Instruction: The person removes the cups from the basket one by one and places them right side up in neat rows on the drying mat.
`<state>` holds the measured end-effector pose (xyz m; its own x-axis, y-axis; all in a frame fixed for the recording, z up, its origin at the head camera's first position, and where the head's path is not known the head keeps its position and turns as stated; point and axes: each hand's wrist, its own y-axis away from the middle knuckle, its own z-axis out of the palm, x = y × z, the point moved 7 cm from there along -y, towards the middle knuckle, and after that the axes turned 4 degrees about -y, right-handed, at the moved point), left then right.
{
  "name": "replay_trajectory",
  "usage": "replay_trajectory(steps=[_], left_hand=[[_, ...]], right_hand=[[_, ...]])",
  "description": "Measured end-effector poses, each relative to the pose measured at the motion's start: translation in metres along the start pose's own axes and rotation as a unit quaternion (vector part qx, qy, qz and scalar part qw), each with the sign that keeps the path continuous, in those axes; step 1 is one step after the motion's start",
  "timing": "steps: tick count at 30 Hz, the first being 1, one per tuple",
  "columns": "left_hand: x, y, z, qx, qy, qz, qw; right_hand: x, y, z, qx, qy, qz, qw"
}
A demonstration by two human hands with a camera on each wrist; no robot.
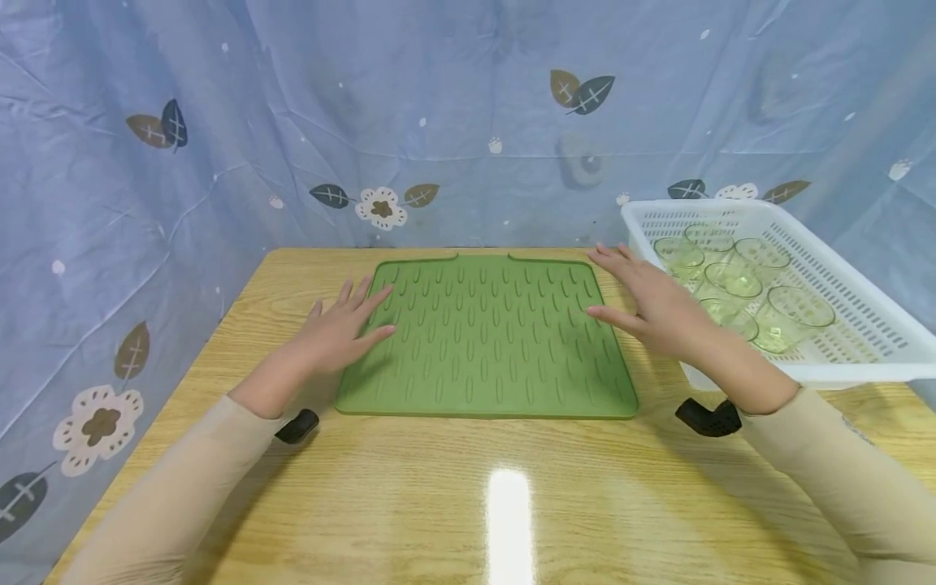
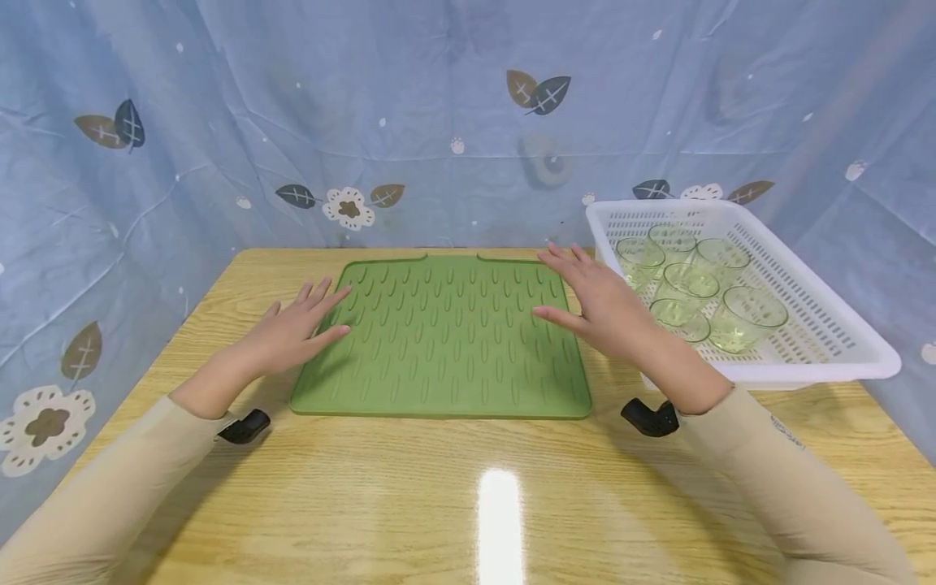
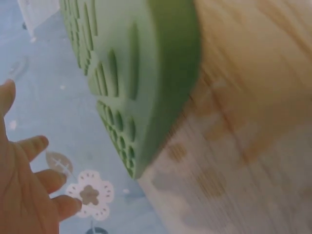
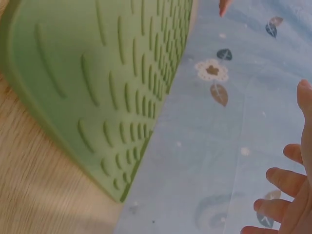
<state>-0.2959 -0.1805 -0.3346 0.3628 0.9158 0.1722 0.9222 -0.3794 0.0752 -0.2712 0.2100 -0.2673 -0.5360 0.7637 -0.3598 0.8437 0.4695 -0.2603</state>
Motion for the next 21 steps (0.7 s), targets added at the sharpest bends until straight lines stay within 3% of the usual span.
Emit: replay_trajectory(steps=[5, 13, 21], left_hand=[[-0.006, 0.006, 0.003, -0.011, 0.010, 0.015, 0.9998], [-0.013, 0.013, 0.007, -0.022, 0.008, 0.032, 0.9992], [-0.019, 0.018, 0.013, -0.043, 0.005, 0.034, 0.9985]], right_hand=[[0.007, 0.007, -0.004, -0.004, -0.010, 0.005, 1.000], [0.014, 0.019, -0.010, -0.005, -0.036, -0.032, 0.999], [0.035, 0.036, -0.020, -0.022, -0.058, 0.024, 0.998]])
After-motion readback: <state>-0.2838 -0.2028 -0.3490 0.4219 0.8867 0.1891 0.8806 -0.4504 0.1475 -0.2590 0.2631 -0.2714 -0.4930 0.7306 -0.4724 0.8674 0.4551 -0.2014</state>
